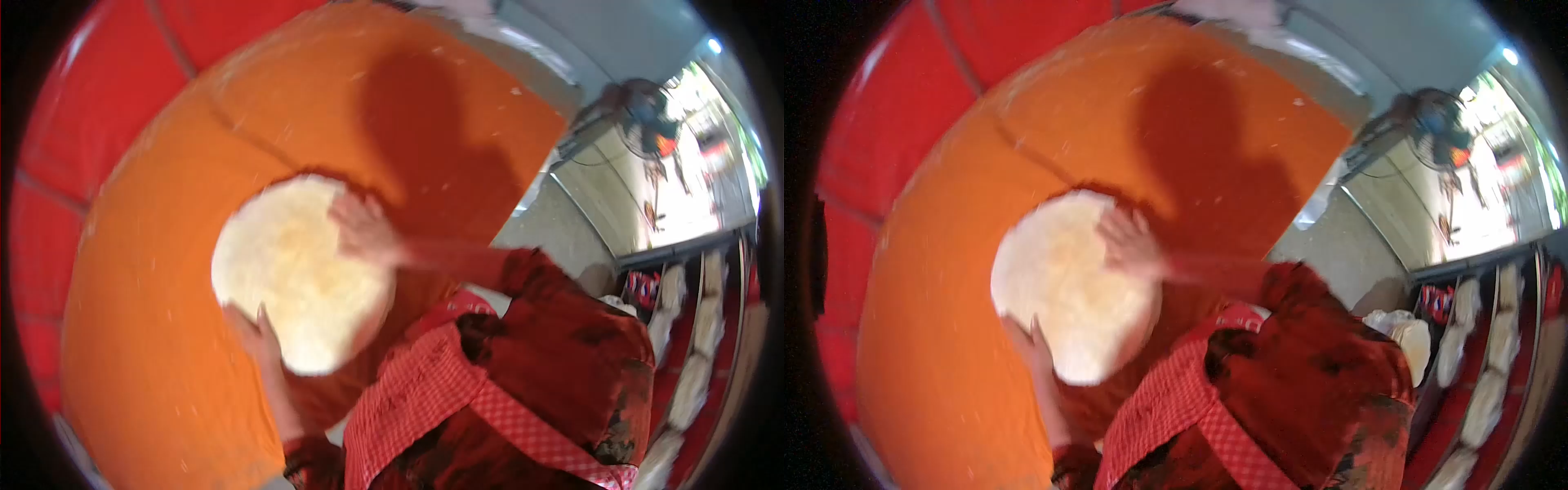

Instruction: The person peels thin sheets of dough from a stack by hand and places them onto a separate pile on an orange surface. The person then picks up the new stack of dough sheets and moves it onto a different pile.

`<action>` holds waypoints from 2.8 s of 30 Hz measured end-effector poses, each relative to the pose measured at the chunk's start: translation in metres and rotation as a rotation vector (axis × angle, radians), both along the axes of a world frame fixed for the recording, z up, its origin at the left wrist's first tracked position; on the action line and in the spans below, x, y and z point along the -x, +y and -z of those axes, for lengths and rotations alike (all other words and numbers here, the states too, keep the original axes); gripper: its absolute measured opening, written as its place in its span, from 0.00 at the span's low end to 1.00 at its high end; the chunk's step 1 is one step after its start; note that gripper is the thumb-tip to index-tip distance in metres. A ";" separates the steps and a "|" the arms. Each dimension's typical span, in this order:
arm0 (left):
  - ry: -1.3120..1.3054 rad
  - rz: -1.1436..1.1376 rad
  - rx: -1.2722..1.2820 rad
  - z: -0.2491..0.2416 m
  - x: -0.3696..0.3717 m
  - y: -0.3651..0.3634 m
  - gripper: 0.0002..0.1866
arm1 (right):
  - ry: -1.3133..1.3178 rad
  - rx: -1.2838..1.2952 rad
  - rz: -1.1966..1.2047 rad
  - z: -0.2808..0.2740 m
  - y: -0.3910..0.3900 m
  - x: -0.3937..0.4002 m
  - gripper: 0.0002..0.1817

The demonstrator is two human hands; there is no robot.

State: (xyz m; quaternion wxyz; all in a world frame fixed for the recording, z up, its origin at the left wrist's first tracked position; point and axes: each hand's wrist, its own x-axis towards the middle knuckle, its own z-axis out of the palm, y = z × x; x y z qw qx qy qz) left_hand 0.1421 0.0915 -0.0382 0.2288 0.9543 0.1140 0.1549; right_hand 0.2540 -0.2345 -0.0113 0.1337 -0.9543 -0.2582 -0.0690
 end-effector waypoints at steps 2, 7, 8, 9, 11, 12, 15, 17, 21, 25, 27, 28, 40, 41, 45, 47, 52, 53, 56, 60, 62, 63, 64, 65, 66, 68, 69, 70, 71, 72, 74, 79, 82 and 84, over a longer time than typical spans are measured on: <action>0.026 0.046 -0.129 -0.004 0.002 0.002 0.36 | 0.158 -0.145 -0.014 0.016 -0.010 0.020 0.41; 0.056 0.043 -0.101 -0.012 -0.001 -0.002 0.36 | 0.195 -0.335 -0.037 0.012 -0.013 0.018 0.38; 0.055 0.040 -0.084 -0.007 -0.001 0.000 0.36 | 0.220 -0.334 -0.036 0.010 -0.014 0.018 0.37; 0.057 0.037 -0.064 -0.002 0.000 0.003 0.36 | 0.249 -0.329 -0.037 0.008 -0.014 0.019 0.36; 0.068 0.041 -0.091 0.004 -0.001 0.010 0.36 | 0.308 -0.348 -0.026 0.004 -0.024 0.017 0.36; 0.077 0.049 -0.109 0.003 0.000 0.012 0.37 | 0.352 -0.388 -0.007 -0.001 -0.035 0.019 0.35; 0.060 0.064 0.118 -0.001 0.003 0.019 0.38 | 0.202 -0.406 0.075 -0.008 -0.081 0.038 0.32; -0.076 -0.021 0.225 -0.007 0.013 0.013 0.37 | 0.018 -0.425 0.094 0.007 -0.121 0.042 0.28; -0.294 -0.336 0.560 -0.030 0.072 -0.036 0.35 | 0.281 -0.847 0.325 0.023 -0.176 0.073 0.13; -0.387 -0.597 0.569 0.010 0.126 -0.049 0.32 | 0.830 -1.220 0.350 0.006 -0.174 0.063 0.10; -0.331 -0.713 0.216 -0.021 0.133 -0.111 0.32 | 0.692 -1.029 0.167 -0.002 -0.159 0.054 0.12; -0.420 -0.618 0.064 -0.039 0.129 -0.140 0.33 | 0.602 -0.946 0.076 -0.009 -0.151 0.045 0.14; 0.107 -0.278 -0.468 -0.061 0.063 -0.272 0.42 | 0.075 -0.398 -0.619 -0.070 -0.011 -0.050 0.31; 0.119 -0.228 -0.441 -0.057 0.062 -0.276 0.40 | 0.079 -0.288 -0.594 -0.077 0.005 -0.065 0.31; 0.219 -0.137 -0.525 -0.039 0.062 -0.281 0.37 | 0.239 -0.055 -0.596 -0.057 0.044 -0.108 0.34; 0.203 -0.126 -0.488 -0.036 0.063 -0.280 0.37 | 0.295 0.121 -0.557 -0.030 0.044 -0.116 0.34; 0.195 -0.118 -0.427 -0.041 0.064 -0.277 0.38 | 0.306 0.094 -0.555 -0.010 0.057 -0.126 0.34; 0.190 -0.113 -0.421 -0.041 0.064 -0.277 0.39 | 0.316 0.135 -0.556 -0.017 0.056 -0.126 0.34; -0.035 -0.147 -0.259 -0.050 0.082 -0.271 0.38 | 0.046 -0.197 -0.433 -0.025 0.033 -0.123 0.27; -0.375 -0.534 0.080 -0.046 0.142 -0.250 0.28 | 0.743 -0.761 0.053 -0.020 -0.065 -0.093 0.23; -0.582 -0.742 0.829 -0.016 0.172 -0.236 0.21 | 1.323 -0.886 0.223 -0.013 -0.102 -0.050 0.30; -0.569 -0.735 1.001 -0.018 0.179 -0.235 0.20 | 1.513 -0.961 0.250 -0.011 -0.112 -0.029 0.34; -0.555 -0.725 1.173 -0.025 0.183 -0.235 0.19 | 1.532 -0.980 0.222 -0.007 -0.114 -0.020 0.36; -0.538 -0.714 1.345 -0.031 0.186 -0.237 0.18 | 1.553 -0.998 0.194 0.000 -0.112 -0.012 0.37; -0.509 -0.707 1.366 -0.033 0.182 -0.240 0.18 | 1.536 -1.032 0.157 0.004 -0.107 -0.006 0.38; -0.464 -0.673 1.461 -0.032 0.176 -0.243 0.19 | 1.504 -1.098 0.249 0.005 -0.091 0.004 0.36; -0.446 -0.654 1.505 -0.034 0.171 -0.244 0.19 | 1.486 -1.133 0.288 0.003 -0.084 0.007 0.35; -0.437 -0.660 1.561 -0.037 0.168 -0.246 0.19 | 1.490 -1.164 0.316 0.000 -0.080 0.008 0.33; -0.423 -0.659 1.596 -0.038 0.165 -0.248 0.19 | 1.496 -1.193 0.344 -0.001 -0.076 0.010 0.32; -0.409 -0.658 1.631 -0.039 0.163 -0.249 0.19 | 1.501 -1.220 0.374 -0.002 -0.071 0.012 0.31; -0.389 -0.630 1.680 -0.035 0.164 -0.249 0.18 | 1.533 -1.244 0.440 -0.004 -0.063 0.010 0.29; -0.377 -0.562 1.790 -0.033 0.167 -0.242 0.18 | 1.631 -1.207 0.593 -0.001 -0.050 -0.004 0.25; -0.376 -0.549 1.854 -0.037 0.170 -0.238 0.18 | 1.621 -1.129 0.607 -0.013 -0.046 -0.001 0.24; -0.376 -0.551 1.880 -0.040 0.171 -0.239 0.18 | 1.636 -1.163 0.553 -0.005 -0.043 -0.003 0.26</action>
